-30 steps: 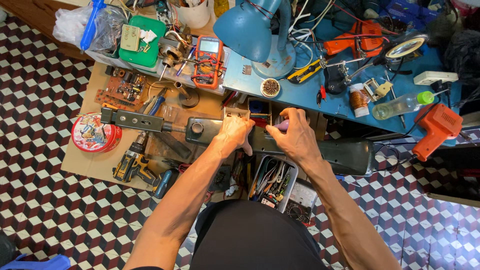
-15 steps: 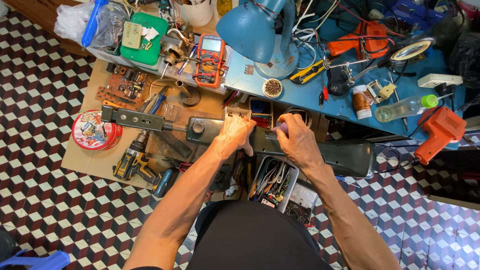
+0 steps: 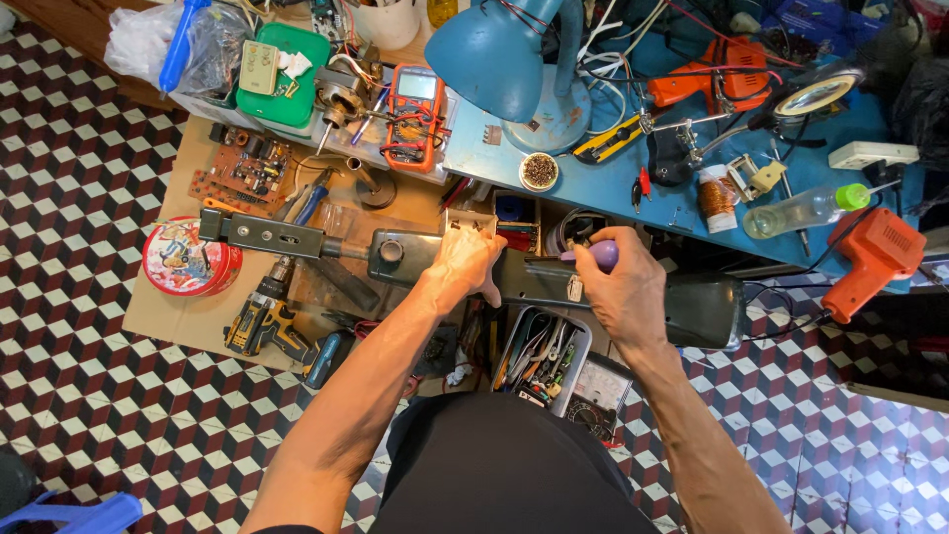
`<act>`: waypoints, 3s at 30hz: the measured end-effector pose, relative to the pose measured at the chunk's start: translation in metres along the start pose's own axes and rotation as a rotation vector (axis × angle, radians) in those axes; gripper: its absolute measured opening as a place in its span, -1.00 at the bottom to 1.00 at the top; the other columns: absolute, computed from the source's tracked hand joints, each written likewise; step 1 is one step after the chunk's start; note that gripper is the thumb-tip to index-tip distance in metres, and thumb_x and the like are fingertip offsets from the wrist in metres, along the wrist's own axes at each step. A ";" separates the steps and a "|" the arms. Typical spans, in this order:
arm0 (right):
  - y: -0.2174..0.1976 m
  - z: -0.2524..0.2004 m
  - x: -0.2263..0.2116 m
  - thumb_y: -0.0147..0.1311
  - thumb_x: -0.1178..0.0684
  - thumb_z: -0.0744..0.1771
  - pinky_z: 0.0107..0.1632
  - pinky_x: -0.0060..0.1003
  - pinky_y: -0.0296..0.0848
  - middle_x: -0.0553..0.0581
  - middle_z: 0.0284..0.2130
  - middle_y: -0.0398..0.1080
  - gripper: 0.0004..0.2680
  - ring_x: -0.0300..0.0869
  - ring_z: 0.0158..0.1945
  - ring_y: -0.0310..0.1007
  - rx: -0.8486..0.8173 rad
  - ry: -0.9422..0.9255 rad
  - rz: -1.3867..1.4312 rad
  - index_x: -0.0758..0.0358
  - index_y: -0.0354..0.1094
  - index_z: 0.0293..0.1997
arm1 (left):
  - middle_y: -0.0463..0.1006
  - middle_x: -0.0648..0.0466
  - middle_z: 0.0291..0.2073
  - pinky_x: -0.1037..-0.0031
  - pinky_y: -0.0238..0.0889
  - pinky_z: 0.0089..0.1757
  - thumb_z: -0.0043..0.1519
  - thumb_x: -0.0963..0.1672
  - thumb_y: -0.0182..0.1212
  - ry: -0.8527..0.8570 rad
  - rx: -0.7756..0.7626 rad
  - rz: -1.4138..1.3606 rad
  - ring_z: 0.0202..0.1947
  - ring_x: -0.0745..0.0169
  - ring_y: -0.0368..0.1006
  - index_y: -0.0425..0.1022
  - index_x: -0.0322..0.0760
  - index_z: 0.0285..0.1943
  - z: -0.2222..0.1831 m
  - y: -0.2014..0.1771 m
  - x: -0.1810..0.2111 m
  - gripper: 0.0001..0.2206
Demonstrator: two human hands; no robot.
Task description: The person assembles a dark green metal frame by selecting screws from a parts bin, using a cordless drill to fasten them, and using a screwdriver to tighten additional screws. The person uses a flashlight to illuminate the workspace and a multimeter is visible on the table.
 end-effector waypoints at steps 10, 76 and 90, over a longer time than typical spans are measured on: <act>-0.055 -0.032 0.024 0.17 0.16 0.35 -0.26 -0.33 0.66 0.23 -0.27 0.49 -0.83 -0.17 -0.31 0.62 0.129 0.347 0.391 0.46 0.36 -0.04 | 0.58 -0.12 -0.08 0.13 0.39 -0.15 -0.14 0.02 0.57 -0.042 0.481 -0.409 -0.11 -0.19 0.54 0.51 -0.30 0.14 -0.050 -0.030 0.002 -0.34; -0.169 -0.031 0.210 0.16 0.12 0.36 -0.12 -0.09 0.46 0.26 -0.13 0.43 -0.83 0.05 -0.13 0.54 -0.024 0.213 -0.197 0.33 0.37 0.01 | 0.62 0.06 0.01 0.65 -0.13 -0.63 0.36 -0.16 0.03 -0.659 -0.093 -2.521 -0.75 0.57 -0.08 0.53 -0.30 0.00 0.140 0.191 0.306 -0.83; -0.131 0.014 0.218 0.13 0.14 0.34 -0.10 -0.03 0.48 0.34 -0.11 0.42 -0.81 0.15 -0.10 0.53 -0.242 0.099 -0.198 0.36 0.34 0.02 | 0.69 -0.02 -0.03 0.66 -0.08 -0.66 0.35 -0.10 0.10 -0.482 -0.111 -2.125 -0.75 0.60 0.01 0.45 -0.22 -0.01 0.127 0.179 0.279 -0.86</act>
Point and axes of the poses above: each hand's wrist, its own z-axis towards the middle knuckle, its own y-axis out of the palm, x = y × z, the point moved 7 cm from there along z, towards the middle knuckle
